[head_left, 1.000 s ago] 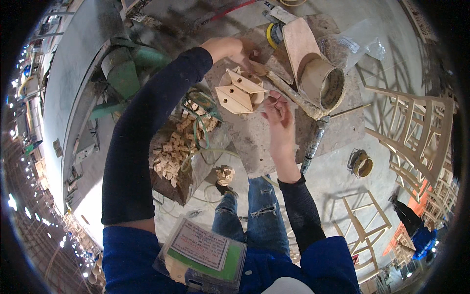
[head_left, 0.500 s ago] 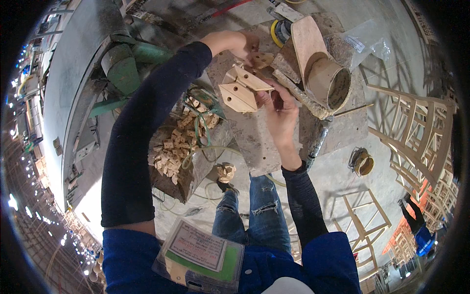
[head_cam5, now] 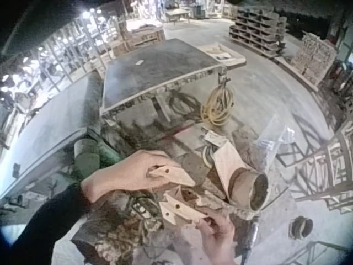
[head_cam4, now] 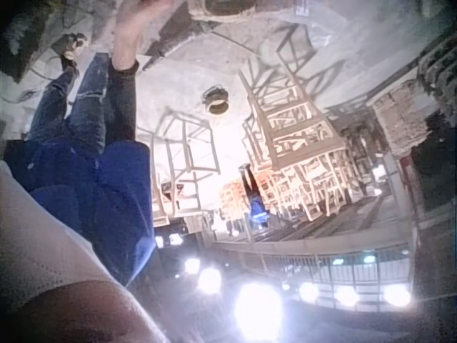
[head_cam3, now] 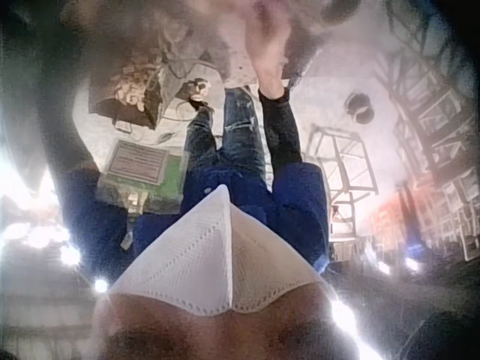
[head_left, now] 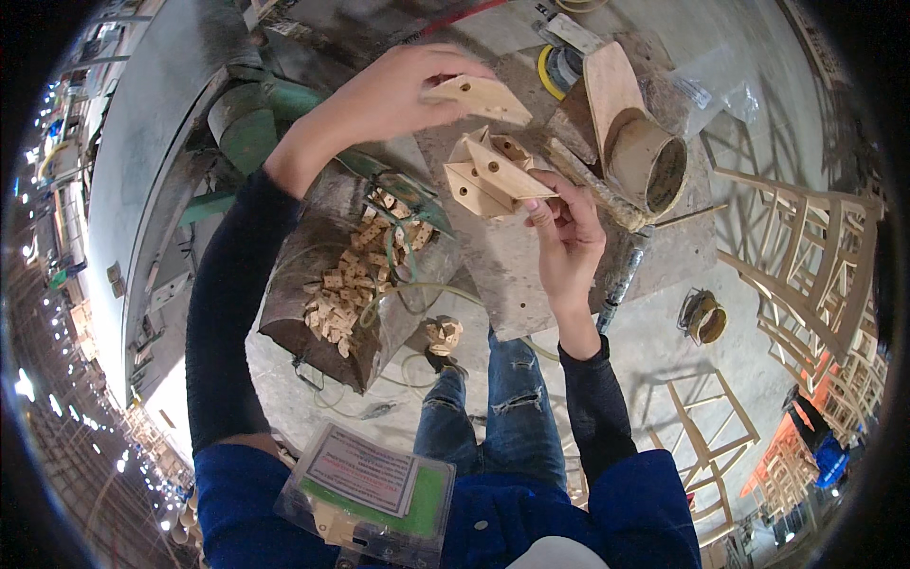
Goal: The person sits on the floor and assembles small wooden pieces with holes into larger structures. They pick up pieces, fit them together, and place the assembled units on the floor. Later, they use a power drill to attach a wooden piece to a chair frame.
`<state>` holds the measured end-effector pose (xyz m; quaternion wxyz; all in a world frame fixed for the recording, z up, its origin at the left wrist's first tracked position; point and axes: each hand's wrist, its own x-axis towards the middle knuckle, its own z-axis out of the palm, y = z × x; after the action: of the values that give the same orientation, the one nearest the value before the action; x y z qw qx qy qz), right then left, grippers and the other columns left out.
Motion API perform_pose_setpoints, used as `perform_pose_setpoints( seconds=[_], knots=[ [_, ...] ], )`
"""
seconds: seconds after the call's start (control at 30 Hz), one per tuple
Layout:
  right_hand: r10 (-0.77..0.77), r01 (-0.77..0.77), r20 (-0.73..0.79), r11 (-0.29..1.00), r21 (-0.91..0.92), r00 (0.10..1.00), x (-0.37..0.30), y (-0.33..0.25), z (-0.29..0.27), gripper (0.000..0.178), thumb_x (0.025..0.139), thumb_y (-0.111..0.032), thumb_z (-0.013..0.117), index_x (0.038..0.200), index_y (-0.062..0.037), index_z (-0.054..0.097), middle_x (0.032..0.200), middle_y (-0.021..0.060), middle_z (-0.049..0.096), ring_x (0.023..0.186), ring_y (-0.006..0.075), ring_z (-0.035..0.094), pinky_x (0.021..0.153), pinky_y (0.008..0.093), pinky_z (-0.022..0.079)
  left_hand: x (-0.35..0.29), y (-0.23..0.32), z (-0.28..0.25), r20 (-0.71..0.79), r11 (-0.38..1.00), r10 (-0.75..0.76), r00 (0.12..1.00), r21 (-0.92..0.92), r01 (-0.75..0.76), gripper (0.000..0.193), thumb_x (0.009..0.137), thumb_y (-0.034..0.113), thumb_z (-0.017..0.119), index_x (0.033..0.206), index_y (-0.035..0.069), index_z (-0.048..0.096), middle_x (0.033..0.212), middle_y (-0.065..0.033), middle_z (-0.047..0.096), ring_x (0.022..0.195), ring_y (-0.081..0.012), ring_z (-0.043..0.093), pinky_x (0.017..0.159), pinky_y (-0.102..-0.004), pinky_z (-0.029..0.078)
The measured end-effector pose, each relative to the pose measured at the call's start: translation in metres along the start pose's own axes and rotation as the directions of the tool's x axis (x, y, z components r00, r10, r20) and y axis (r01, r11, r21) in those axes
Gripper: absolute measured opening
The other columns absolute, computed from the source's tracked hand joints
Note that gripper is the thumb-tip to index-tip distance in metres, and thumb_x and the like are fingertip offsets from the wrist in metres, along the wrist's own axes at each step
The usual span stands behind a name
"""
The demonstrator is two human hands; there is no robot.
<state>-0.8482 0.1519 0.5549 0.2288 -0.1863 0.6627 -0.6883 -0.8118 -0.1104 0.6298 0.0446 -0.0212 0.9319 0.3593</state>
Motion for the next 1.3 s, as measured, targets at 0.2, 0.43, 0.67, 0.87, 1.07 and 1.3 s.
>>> perform_pose_setpoints(
  seconds=[0.2, 0.43, 0.67, 0.87, 1.07, 1.3],
  knots=[
    [-0.021, 0.014, 0.077, 0.995, 0.095, 0.997, -0.001, -0.026, 0.022, 0.030, 0.083, 0.002, 0.070, 0.113, -0.0040, 0.067, 0.087, -0.0012, 0.044, 0.074, 0.0055, 0.045, 0.064, 0.0189, 0.046, -0.048, 0.029, -0.020, 0.037, 0.991, 0.089, 0.995, -0.106, -0.084, 0.050, 0.077, -0.001, 0.058, 0.127, 0.005, 0.055, 0.121, -0.0146, 0.059, 0.114, -0.0277, 0.057, 0.098, -0.0356, 0.043],
    [-0.079, 0.068, 0.160, 0.995, 0.074, 0.984, 0.004, -0.035, 0.035, 0.030, 0.085, 0.002, 0.068, 0.114, -0.0005, 0.058, 0.087, -0.0012, 0.043, 0.078, 0.0070, 0.043, 0.074, 0.0173, 0.045, -0.077, 0.058, -0.014, -0.044, 0.998, -0.032, 0.999, -0.053, 0.030, 0.062, 0.075, 0.011, 0.070, 0.132, 0.006, 0.046, 0.124, -0.0158, 0.052, 0.115, -0.0326, 0.054, 0.099, -0.0373, 0.042],
    [-0.113, 0.103, 0.239, 0.993, 0.052, 0.964, 0.019, -0.040, 0.039, 0.052, 0.086, 0.001, 0.067, 0.131, -0.0023, 0.043, 0.097, 0.0028, 0.048, 0.088, 0.0089, 0.049, 0.080, 0.0198, 0.045, -0.076, 0.050, 0.001, -0.149, 0.997, -0.063, 0.987, 0.036, 0.069, 0.061, 0.080, 0.020, 0.072, 0.132, 0.006, 0.044, 0.122, -0.0168, 0.051, 0.113, -0.0366, 0.052, 0.097, -0.0386, 0.043],
    [0.049, -0.058, 0.098, 0.995, 0.086, 0.994, 0.009, -0.047, 0.041, 0.061, 0.089, -0.002, 0.064, 0.141, -0.0053, 0.033, 0.109, 0.0063, 0.052, 0.098, 0.0136, 0.055, 0.085, 0.0267, 0.048, -0.025, -0.035, 0.014, -0.290, 0.948, 0.047, 0.956, 0.315, 0.049, 0.056, 0.081, 0.017, 0.070, 0.129, 0.004, 0.046, 0.124, -0.0172, 0.051, 0.118, -0.0356, 0.050, 0.099, -0.0416, 0.042],
    [0.233, -0.259, 0.186, 0.957, 0.133, 0.955, -0.026, -0.035, 0.008, 0.051, 0.092, -0.004, 0.060, 0.137, -0.0038, 0.037, 0.104, 0.0055, 0.054, 0.095, 0.0132, 0.056, 0.088, 0.0279, 0.046, 0.013, -0.095, 0.092, -0.077, 0.865, -0.071, 0.995, 0.492, 0.100, 0.066, 0.078, 0.015, 0.071, 0.135, 0.006, 0.041, 0.124, -0.0152, 0.052, 0.115, -0.0351, 0.052, 0.098, -0.0424, 0.044],
    [0.381, -0.399, 0.193, 0.915, 0.061, 0.904, -0.059, -0.027, -0.015, 0.035, 0.092, -0.003, 0.058, 0.126, -0.0015, 0.049, 0.101, 0.0035, 0.057, 0.096, 0.0109, 0.058, 0.090, 0.0266, 0.046, 0.012, -0.100, 0.094, -0.124, 0.974, -0.210, 0.970, -0.108, 0.198, 0.073, 0.070, 0.018, 0.073, 0.137, 0.008, 0.045, 0.133, -0.0171, 0.052, 0.123, -0.0325, 0.051, 0.101, -0.0365, 0.043]
  ],
)
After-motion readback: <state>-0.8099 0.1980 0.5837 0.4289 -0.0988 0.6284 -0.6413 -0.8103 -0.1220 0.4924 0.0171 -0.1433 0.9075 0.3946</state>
